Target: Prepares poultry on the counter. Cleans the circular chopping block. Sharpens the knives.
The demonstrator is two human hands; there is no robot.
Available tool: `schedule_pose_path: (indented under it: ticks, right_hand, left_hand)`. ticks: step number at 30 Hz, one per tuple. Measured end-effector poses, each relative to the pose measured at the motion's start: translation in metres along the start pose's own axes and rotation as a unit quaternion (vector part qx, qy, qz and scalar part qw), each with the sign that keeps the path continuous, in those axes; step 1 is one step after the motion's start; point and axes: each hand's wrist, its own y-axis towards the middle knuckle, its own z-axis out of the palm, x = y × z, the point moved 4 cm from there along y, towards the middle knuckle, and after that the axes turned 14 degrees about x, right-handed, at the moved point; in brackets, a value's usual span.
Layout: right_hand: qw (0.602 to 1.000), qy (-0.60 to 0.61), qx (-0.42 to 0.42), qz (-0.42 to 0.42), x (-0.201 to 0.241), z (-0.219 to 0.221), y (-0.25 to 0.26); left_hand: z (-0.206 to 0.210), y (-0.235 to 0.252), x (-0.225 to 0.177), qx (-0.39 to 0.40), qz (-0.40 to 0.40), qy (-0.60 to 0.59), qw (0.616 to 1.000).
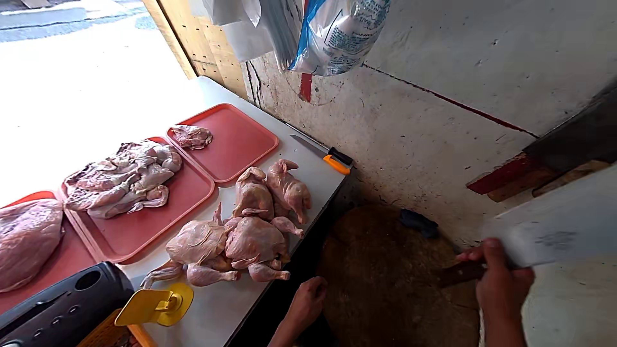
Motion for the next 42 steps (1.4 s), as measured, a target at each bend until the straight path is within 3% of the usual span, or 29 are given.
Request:
schedule_pose_path:
  ticks: [4, 7, 10, 15, 18, 21, 24, 26, 29, 32, 37, 40, 42]
  right_hand:
    - [0.959, -0.152, -0.01, 0.238, -0.127, 0.025, -0.047]
    - [0.88, -0.295, 0.034, 0.371, -0.204, 0.033, -0.074]
    - [0.798, -0.406, 0.079, 0.438, -0.245, 0.041, -0.094]
    - [0.765, -0.411, 0.079, 0.489, -0.254, 0.042, -0.095]
    - [0.738, -0.443, 0.082, 0.502, -0.25, 0.05, -0.094]
    - [0.719, -0.46, 0.087, 0.514, -0.251, 0.053, -0.094]
    - [0.714, -0.457, 0.088, 0.524, -0.251, 0.052, -0.092]
    - [0.712, -0.457, 0.086, 0.526, -0.251, 0.05, -0.091]
    - [0.705, -0.454, 0.09, 0.537, -0.251, 0.05, -0.09]
    - [0.703, -0.445, 0.1, 0.546, -0.25, 0.051, -0.088]
    - [0.707, -0.444, 0.101, 0.541, -0.251, 0.053, -0.089]
    - [0.702, -0.45, 0.105, 0.542, -0.251, 0.054, -0.089]
    - [0.708, -0.448, 0.102, 0.537, -0.251, 0.055, -0.09]
  left_hand:
    - [-0.007, 0.03, -0.03, 0.031, 0.033, -0.018, 0.999]
    - [-0.027, 0.059, -0.059, 0.036, 0.059, 0.0, 0.998]
    - [-0.056, 0.1, -0.089, 0.014, 0.092, 0.035, 0.995]
    - [-0.111, 0.183, -0.141, -0.044, 0.074, 0.011, 0.996]
    - [-0.142, 0.245, -0.154, -0.126, 0.038, -0.01, 0.991]
    - [-0.168, 0.31, -0.145, -0.199, 0.029, -0.178, 0.963]
    - [-0.185, 0.363, -0.151, -0.258, 0.04, -0.38, 0.887]
    - [-0.192, 0.38, -0.163, -0.273, 0.007, -0.425, 0.863]
    - [-0.201, 0.387, -0.174, -0.269, -0.076, -0.421, 0.863]
    - [-0.212, 0.386, -0.178, -0.266, -0.1, -0.433, 0.855]
    - [-0.239, 0.401, -0.176, -0.264, -0.029, -0.485, 0.833]
    - [-0.253, 0.399, -0.185, -0.224, 0.084, -0.513, 0.824]
    - [-0.244, 0.377, -0.199, -0.152, 0.189, -0.536, 0.808]
